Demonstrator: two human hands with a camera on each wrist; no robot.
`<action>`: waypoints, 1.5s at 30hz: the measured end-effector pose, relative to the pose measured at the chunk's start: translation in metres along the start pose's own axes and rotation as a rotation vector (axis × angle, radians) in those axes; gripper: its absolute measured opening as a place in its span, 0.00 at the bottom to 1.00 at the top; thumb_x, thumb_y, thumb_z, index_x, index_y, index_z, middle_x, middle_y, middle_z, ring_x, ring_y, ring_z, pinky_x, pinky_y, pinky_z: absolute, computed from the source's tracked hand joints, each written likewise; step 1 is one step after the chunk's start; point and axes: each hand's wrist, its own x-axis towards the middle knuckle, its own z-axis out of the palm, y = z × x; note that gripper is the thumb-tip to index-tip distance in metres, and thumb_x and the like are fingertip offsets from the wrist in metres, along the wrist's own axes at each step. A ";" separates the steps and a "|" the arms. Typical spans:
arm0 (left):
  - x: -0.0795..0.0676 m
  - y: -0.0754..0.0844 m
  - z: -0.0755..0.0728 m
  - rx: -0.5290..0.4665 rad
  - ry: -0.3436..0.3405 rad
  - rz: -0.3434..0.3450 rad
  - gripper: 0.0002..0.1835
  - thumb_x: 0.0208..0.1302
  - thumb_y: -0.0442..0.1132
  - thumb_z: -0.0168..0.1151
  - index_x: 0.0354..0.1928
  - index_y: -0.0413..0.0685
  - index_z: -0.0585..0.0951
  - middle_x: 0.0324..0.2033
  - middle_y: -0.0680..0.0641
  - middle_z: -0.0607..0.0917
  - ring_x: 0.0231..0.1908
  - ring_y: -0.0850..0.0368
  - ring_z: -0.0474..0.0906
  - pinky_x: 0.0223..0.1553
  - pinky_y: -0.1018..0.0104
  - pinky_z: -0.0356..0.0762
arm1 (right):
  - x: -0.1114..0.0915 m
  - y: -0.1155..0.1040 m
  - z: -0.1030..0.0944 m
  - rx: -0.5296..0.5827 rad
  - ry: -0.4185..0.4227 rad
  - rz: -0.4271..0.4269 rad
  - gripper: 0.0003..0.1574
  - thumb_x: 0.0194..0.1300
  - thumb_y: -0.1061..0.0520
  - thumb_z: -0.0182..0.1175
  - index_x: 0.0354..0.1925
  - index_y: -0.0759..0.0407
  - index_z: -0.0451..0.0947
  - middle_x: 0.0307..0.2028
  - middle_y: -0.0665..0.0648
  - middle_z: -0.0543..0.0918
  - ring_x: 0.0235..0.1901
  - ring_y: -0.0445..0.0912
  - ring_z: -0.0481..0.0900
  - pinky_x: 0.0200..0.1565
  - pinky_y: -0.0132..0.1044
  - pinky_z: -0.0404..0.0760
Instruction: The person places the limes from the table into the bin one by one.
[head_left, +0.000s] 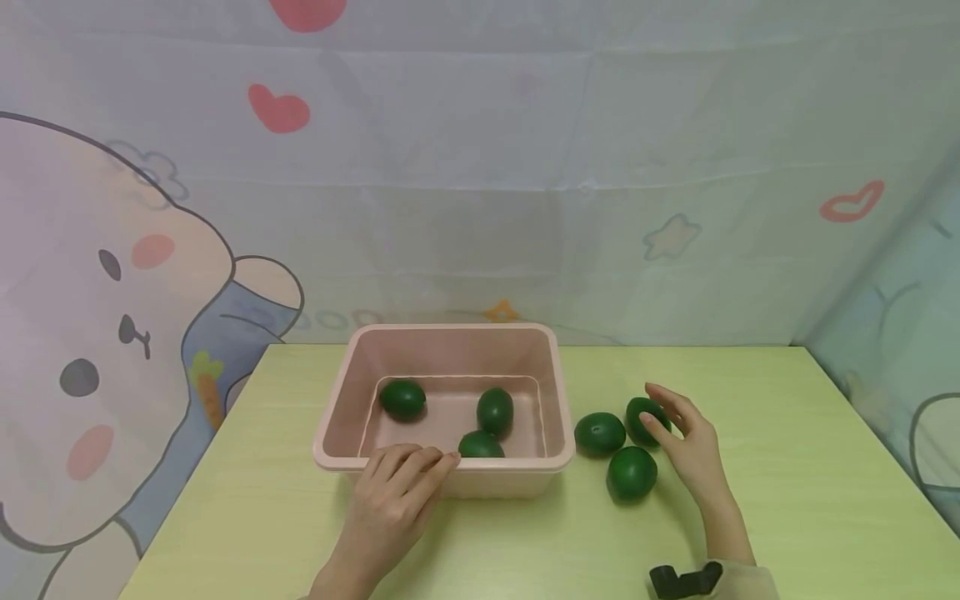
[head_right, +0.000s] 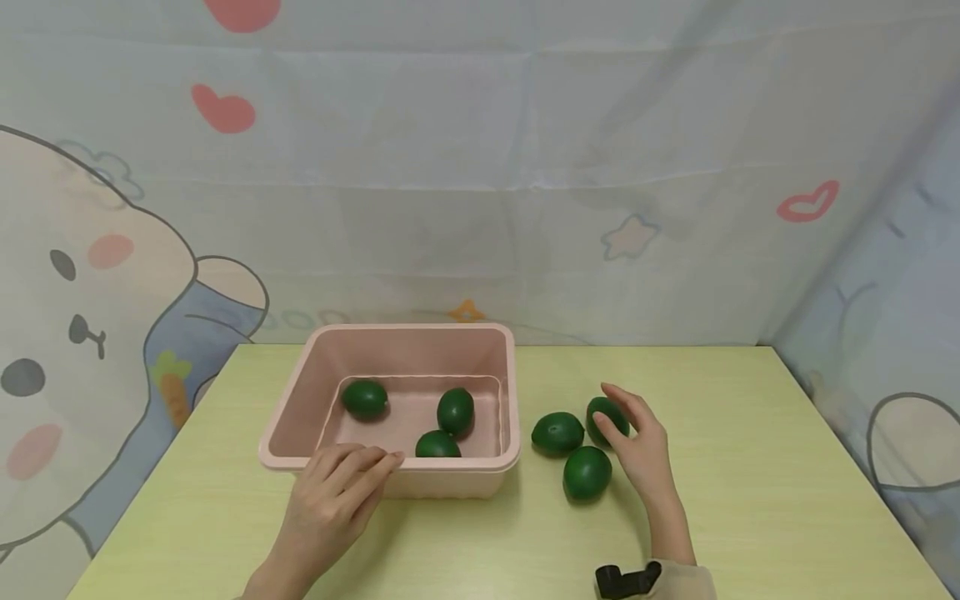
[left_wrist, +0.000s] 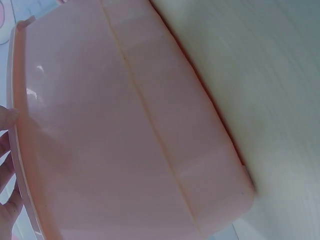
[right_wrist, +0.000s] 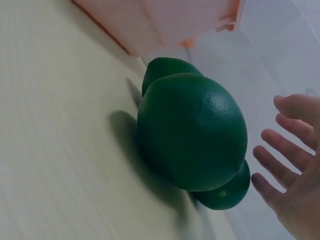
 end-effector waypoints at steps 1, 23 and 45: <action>0.000 0.000 0.000 0.001 0.001 0.001 0.14 0.67 0.40 0.48 0.35 0.47 0.84 0.28 0.51 0.82 0.31 0.54 0.75 0.36 0.64 0.72 | 0.000 0.001 0.000 0.009 -0.002 0.005 0.31 0.62 0.50 0.56 0.62 0.51 0.64 0.61 0.58 0.70 0.56 0.23 0.62 0.65 0.48 0.62; -0.002 -0.001 0.000 -0.007 -0.017 -0.010 0.15 0.68 0.40 0.47 0.36 0.48 0.84 0.29 0.51 0.82 0.32 0.54 0.75 0.36 0.65 0.73 | 0.007 0.027 0.004 0.002 -0.019 0.070 0.39 0.59 0.49 0.59 0.66 0.55 0.58 0.65 0.63 0.61 0.64 0.59 0.57 0.64 0.58 0.57; -0.003 -0.001 0.001 -0.002 -0.017 -0.013 0.14 0.67 0.41 0.48 0.36 0.49 0.84 0.29 0.51 0.82 0.31 0.54 0.75 0.36 0.64 0.72 | 0.009 0.047 0.009 -0.042 -0.113 0.159 0.47 0.58 0.46 0.60 0.69 0.46 0.48 0.64 0.64 0.60 0.60 0.63 0.63 0.56 0.61 0.66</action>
